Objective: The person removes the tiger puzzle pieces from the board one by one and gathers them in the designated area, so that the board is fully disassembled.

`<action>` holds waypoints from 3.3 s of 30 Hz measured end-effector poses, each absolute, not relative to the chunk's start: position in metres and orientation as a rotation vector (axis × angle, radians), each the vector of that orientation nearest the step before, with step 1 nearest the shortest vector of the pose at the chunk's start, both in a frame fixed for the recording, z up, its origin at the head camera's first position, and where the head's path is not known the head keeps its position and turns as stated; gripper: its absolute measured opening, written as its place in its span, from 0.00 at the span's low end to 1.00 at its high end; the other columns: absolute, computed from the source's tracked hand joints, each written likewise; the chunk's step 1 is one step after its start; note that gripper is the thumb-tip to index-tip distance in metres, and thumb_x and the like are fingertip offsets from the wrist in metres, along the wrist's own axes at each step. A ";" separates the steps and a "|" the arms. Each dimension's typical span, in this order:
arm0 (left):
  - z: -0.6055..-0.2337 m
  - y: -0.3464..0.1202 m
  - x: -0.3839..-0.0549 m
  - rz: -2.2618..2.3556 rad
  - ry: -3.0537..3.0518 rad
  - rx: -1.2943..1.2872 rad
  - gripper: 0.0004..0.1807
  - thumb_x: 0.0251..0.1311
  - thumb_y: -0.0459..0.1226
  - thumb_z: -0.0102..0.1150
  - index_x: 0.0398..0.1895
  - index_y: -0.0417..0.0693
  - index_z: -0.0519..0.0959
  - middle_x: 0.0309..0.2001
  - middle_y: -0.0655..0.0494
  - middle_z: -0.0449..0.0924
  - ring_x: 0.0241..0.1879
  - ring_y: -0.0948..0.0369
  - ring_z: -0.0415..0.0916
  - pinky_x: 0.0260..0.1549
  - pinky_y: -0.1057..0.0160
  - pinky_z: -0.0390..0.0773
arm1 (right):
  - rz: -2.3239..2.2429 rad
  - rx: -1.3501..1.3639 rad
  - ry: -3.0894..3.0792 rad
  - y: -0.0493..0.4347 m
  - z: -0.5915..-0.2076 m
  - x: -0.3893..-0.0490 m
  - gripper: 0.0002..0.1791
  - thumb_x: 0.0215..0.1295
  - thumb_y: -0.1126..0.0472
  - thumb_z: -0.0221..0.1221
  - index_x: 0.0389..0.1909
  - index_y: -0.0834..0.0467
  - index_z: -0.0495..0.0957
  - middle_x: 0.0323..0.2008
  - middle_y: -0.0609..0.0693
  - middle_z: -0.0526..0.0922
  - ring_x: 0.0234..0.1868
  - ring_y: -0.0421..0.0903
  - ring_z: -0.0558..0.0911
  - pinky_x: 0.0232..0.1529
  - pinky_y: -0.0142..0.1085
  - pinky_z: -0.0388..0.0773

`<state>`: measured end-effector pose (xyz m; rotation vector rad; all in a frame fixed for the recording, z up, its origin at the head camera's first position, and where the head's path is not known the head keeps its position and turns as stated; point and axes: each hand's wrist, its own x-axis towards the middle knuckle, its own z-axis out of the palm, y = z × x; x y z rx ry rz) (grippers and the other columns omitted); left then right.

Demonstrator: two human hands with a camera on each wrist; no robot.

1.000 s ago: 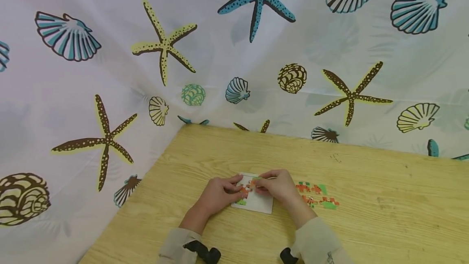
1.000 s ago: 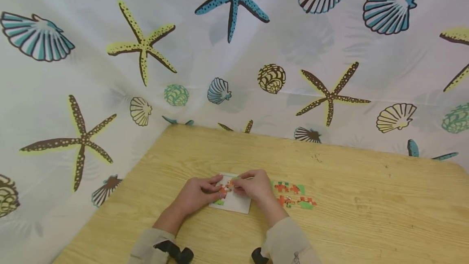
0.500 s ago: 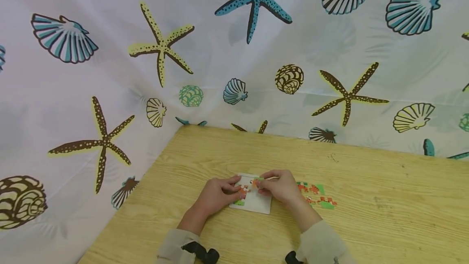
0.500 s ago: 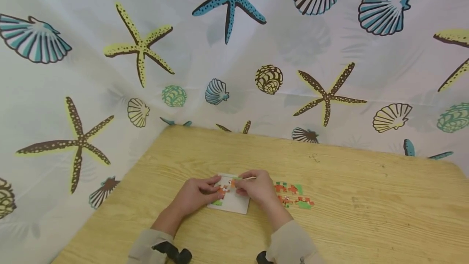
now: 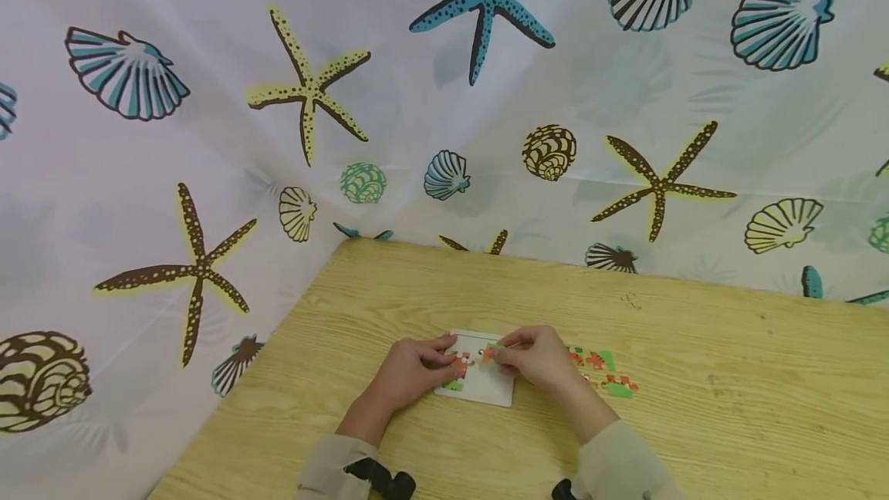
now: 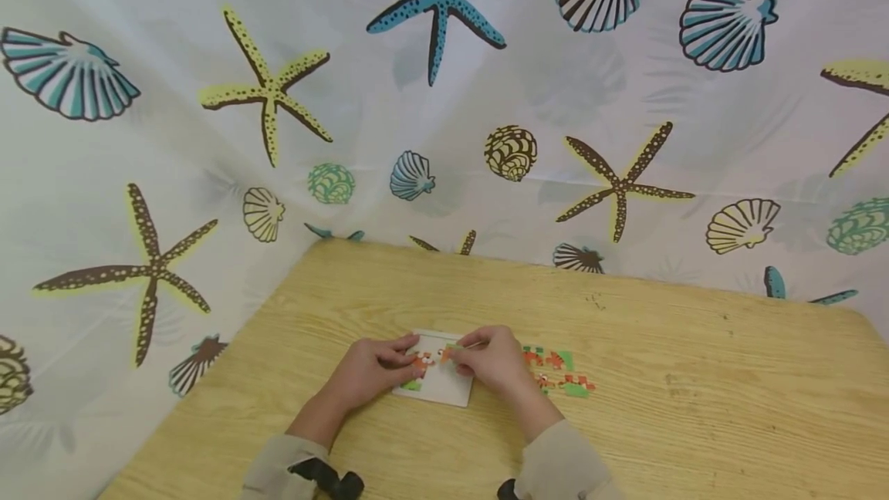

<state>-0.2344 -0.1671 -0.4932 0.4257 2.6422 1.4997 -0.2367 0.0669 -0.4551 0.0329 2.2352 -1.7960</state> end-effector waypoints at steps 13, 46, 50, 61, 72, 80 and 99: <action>-0.495 -0.163 -0.237 1.527 2.650 0.415 0.14 0.53 0.43 0.75 0.39 0.45 0.90 0.62 0.54 0.80 0.68 0.53 0.72 0.65 0.49 0.72 | -1.688 -0.052 2.255 0.083 -0.445 -0.228 0.08 0.66 0.68 0.64 0.41 0.70 0.81 0.34 0.59 0.85 0.27 0.43 0.86 0.35 0.37 0.87; -0.494 -0.167 -0.236 1.504 2.649 0.396 0.12 0.53 0.43 0.75 0.37 0.46 0.90 0.61 0.56 0.80 0.67 0.56 0.72 0.65 0.51 0.72 | -1.493 -0.204 2.220 0.115 -0.445 -0.215 0.06 0.69 0.68 0.60 0.39 0.69 0.80 0.33 0.55 0.82 0.27 0.40 0.84 0.32 0.34 0.86; -0.496 -0.167 -0.236 1.520 2.645 0.388 0.13 0.53 0.43 0.75 0.37 0.46 0.90 0.61 0.56 0.80 0.67 0.56 0.72 0.66 0.51 0.72 | -1.480 -0.207 2.208 0.117 -0.446 -0.214 0.06 0.69 0.68 0.61 0.40 0.69 0.81 0.33 0.55 0.82 0.27 0.40 0.84 0.33 0.34 0.86; -0.497 -0.165 -0.237 1.506 2.649 0.370 0.13 0.53 0.44 0.75 0.38 0.46 0.90 0.61 0.58 0.80 0.67 0.57 0.72 0.67 0.51 0.71 | -1.457 -0.237 2.207 0.126 -0.447 -0.211 0.06 0.66 0.69 0.62 0.39 0.71 0.81 0.34 0.56 0.86 0.26 0.40 0.84 0.33 0.35 0.87; -0.497 -0.165 -0.237 1.519 2.647 0.392 0.14 0.52 0.44 0.76 0.38 0.45 0.90 0.61 0.57 0.81 0.66 0.57 0.73 0.66 0.51 0.72 | -1.455 -0.199 2.285 0.128 -0.444 -0.205 0.06 0.63 0.70 0.66 0.36 0.70 0.80 0.33 0.57 0.87 0.25 0.42 0.86 0.33 0.37 0.87; -0.496 -0.165 -0.237 1.505 2.660 0.382 0.14 0.52 0.44 0.76 0.39 0.46 0.90 0.61 0.58 0.81 0.67 0.58 0.73 0.67 0.52 0.71 | -1.333 -0.172 2.448 0.125 -0.435 -0.200 0.07 0.56 0.70 0.70 0.26 0.65 0.81 0.26 0.54 0.86 0.22 0.43 0.86 0.29 0.36 0.86; -0.491 -0.173 -0.236 1.428 2.637 0.473 0.22 0.52 0.47 0.76 0.46 0.43 0.87 0.64 0.58 0.78 0.69 0.54 0.69 0.67 0.49 0.70 | -1.050 -0.136 2.721 0.115 -0.432 -0.202 0.15 0.44 0.68 0.78 0.18 0.59 0.78 0.18 0.50 0.81 0.18 0.42 0.83 0.23 0.32 0.79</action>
